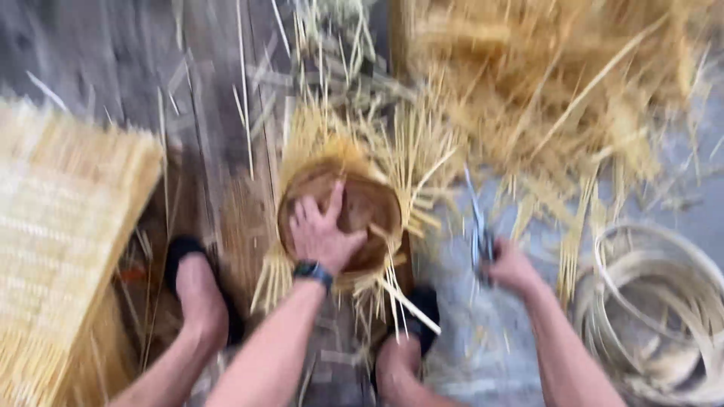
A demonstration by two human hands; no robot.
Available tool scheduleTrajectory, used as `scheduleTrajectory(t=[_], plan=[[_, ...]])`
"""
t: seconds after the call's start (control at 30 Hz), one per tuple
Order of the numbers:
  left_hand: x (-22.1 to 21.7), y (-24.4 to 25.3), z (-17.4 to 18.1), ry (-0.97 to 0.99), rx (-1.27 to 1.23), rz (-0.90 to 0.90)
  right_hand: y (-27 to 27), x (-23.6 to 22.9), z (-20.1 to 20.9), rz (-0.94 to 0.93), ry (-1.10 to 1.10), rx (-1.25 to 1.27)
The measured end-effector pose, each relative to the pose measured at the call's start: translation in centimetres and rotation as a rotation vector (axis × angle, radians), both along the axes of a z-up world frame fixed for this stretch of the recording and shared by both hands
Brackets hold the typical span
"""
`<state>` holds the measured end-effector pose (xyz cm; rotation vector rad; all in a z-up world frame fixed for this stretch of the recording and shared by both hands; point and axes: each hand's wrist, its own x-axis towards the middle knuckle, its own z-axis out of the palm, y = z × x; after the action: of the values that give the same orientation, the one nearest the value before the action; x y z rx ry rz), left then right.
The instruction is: Weaving bamboo strips into a mat, fitting it onto a wooden mold with a hoop, and trimming the edges with scissors to create a steamer component.
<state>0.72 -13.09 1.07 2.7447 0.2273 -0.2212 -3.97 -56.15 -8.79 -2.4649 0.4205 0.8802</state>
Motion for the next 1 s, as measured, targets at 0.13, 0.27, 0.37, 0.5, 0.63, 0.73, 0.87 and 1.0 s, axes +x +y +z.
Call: scheduleTrajectory(t=[0.13, 0.27, 0.37, 0.5, 0.63, 0.73, 0.87, 1.0], plan=[[1.2, -1.2, 0.0, 0.074, 0.057, 0.096, 7.3, -0.3, 11.4, -0.021, 0.205, -0.117], [-0.1, -4.0, 0.3, 0.136, -0.035, 0.248, 9.9, -1.0, 12.7, 0.019, 0.036, -0.127], [-1.2, -4.9, 1.2, 0.196, -0.021, 0.235, 12.1, -1.5, 12.1, 0.223, -0.147, -0.068], [-0.9, -4.6, 1.2, 0.095, -0.033, 0.210, 15.4, 1.9, 11.8, 0.247, -0.158, -0.277], [-1.0, -4.2, 0.6, 0.120, -0.027, 0.170, 13.6, 3.9, 12.8, 0.305, -0.005, -0.365], [-0.7, -4.5, 0.7, 0.087, -0.002, 0.185, 14.0, 4.7, 13.1, 0.327, -0.161, -0.369], [-0.8, -4.4, 1.0, 0.142, 0.013, 0.182, 15.9, 7.0, 11.3, 0.485, -0.441, -0.496], [-1.0, -3.8, 0.9, 0.132, -0.037, 0.141, 12.7, 6.7, 6.4, 0.442, -0.406, -0.379]])
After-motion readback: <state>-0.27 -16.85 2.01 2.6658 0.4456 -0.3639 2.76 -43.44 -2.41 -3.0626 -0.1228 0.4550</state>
